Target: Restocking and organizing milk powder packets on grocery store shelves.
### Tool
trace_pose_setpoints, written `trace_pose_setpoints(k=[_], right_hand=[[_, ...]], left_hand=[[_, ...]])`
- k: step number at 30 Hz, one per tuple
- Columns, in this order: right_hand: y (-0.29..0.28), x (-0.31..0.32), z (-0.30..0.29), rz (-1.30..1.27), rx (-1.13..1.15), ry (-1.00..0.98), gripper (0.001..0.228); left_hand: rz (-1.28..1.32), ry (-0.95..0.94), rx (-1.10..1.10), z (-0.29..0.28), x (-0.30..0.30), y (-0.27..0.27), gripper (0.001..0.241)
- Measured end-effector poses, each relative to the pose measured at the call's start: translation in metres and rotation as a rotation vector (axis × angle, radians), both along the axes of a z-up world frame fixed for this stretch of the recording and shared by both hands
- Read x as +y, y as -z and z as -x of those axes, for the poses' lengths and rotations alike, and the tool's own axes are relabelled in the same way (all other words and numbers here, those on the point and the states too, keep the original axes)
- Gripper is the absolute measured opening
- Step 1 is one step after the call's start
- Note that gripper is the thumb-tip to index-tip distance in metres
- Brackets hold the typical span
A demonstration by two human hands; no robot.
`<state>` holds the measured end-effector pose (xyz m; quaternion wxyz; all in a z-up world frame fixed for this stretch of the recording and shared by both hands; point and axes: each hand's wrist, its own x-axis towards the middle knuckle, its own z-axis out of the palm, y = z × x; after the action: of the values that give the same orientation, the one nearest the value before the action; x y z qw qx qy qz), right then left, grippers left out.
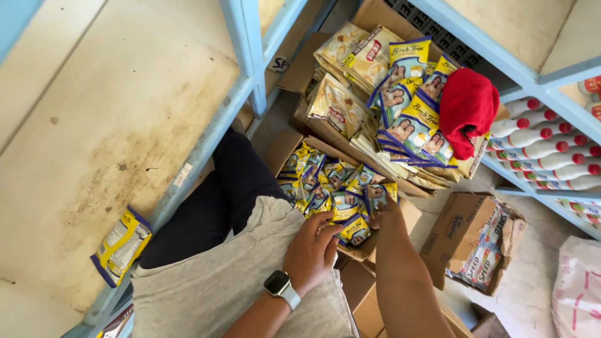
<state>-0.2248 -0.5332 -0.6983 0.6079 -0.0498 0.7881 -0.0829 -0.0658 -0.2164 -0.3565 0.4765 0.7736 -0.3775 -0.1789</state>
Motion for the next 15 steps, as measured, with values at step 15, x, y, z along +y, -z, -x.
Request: trace_pose_setpoints(k=[15], right_hand=[[-0.228, 0.159, -0.028, 0.423, -0.626, -0.215, 0.020]], left_hand=[[0.123, -0.150, 0.570, -0.007, -0.006, 0.043, 0.041]])
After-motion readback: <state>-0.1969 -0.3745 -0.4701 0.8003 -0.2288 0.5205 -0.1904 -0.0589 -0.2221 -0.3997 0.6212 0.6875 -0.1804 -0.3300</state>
